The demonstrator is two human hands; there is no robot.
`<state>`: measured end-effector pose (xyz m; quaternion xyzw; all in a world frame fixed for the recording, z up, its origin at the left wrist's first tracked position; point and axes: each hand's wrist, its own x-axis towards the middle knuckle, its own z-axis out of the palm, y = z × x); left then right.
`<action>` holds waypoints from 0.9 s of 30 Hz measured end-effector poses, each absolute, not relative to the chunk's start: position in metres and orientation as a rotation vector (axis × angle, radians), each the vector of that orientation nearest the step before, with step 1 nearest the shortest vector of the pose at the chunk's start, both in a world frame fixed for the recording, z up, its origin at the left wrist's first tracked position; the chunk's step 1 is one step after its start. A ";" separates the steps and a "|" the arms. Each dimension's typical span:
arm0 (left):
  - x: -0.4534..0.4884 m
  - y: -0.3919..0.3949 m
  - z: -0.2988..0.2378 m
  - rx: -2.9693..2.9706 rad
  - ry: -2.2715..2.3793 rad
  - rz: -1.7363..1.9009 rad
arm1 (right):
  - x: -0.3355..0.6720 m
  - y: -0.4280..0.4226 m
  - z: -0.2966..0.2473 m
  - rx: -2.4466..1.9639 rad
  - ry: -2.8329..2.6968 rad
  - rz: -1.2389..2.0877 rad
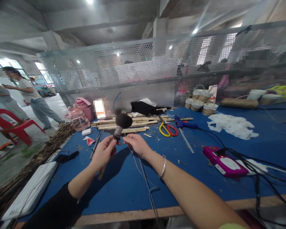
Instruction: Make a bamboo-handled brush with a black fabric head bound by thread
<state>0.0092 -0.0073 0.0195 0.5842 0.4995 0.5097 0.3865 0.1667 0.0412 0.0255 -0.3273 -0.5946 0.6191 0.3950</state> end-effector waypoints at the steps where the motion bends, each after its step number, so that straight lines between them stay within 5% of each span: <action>1: 0.009 -0.006 0.021 1.430 1.207 1.266 | 0.167 0.040 0.027 -0.821 -1.505 1.558; 27: 0.012 -0.014 0.038 0.938 0.923 1.228 | 0.166 0.046 0.024 -0.798 -1.428 1.606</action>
